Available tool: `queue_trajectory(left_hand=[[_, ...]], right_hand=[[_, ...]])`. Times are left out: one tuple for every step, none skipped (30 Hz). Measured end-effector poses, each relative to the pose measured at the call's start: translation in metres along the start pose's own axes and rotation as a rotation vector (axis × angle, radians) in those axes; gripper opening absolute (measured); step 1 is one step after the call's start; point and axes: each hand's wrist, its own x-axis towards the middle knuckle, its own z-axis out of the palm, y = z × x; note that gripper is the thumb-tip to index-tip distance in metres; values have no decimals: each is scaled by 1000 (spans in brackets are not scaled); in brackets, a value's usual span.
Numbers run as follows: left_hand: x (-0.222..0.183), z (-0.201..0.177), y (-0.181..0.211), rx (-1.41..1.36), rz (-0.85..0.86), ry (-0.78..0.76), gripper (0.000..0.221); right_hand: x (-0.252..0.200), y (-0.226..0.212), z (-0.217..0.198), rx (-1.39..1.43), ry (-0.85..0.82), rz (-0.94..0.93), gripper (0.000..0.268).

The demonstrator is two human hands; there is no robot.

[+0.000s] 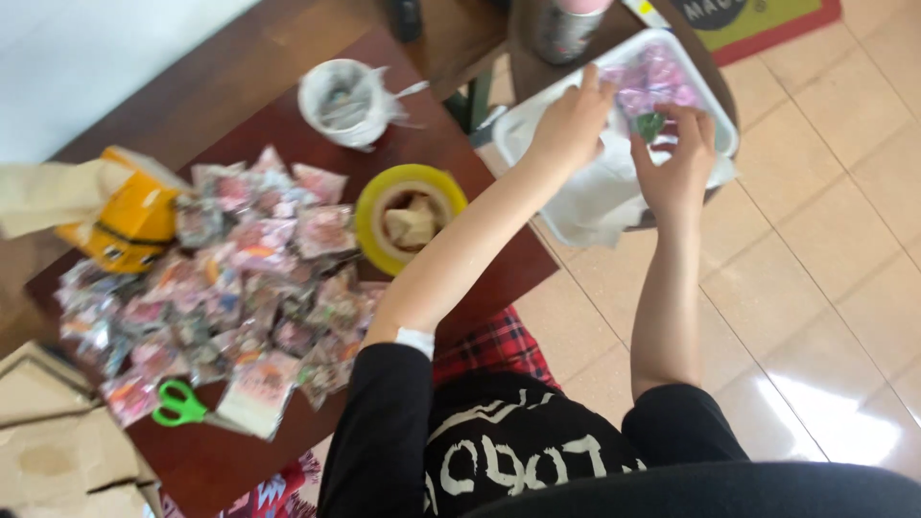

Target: The person sits at a table covered with small clear plastic bags filled with trinkets and seals each bag by folding the top and pressing it against a large roll of yellow tape, setting finished bags back on the table. They occasionally reposition bags, handle a pair of scissors, and place a finished bag into a white tray at the end.

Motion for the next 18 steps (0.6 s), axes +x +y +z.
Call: queue_trajectory(left_hand=[[-11,-21,-1,11,-11,7,61],[-25,-41,0,-9,35,17,61],[-39,-61,2,-30,81,27,62],[-62,-86,-3,-21,64,37,62],[-86,-111,-8,-72,104,-4,61],[-111,-134,-12,-126,138,-45,61],[-144,-154,-18,-119,116,-36,61],[-177,-175,-24,-180,118,-26,59],[-211,-196,-29,-241,120,-16,57],[-240,-206,-31,-229,101,-1,57],[-270,-215,-32,-221,2,-62,52],[-301,-223,-33,-219,-97,-125,47],[-323,-226,-31,-211,-116,-112,47],[-346,-226,-27,-183,-171,-106,44],[-367,-226,-22,-156,-225,-100,42],[-385,-216,-24,-151,-245,-87,42],[-401,-206,-25,-124,-254,-48,45],[-419,-195,-25,-99,-263,-13,47]], right_hand=[[-3,-21,3,12,-6,-11,39],[-9,-42,3,49,-41,-40,40],[-15,-63,3,87,-76,-70,42],[-21,-82,7,97,-88,-83,42],[-27,-100,11,93,-114,-121,43],[-35,-118,14,91,-146,-159,44],[-44,-139,15,102,-164,-172,44],[-52,-159,16,184,-265,-144,45],[-61,-180,16,265,-369,-115,46],[-70,-194,19,276,-384,-135,46],[-79,-207,21,281,-541,-152,46],[-90,-220,23,282,-699,-169,46],[-99,-229,29,289,-714,-186,46],[-109,-237,33,265,-798,-276,46],[-118,-245,37,241,-879,-367,46],[-124,-253,40,246,-894,-385,46],[-129,-261,42,253,-895,-421,45],[-136,-269,43,259,-896,-453,45]])
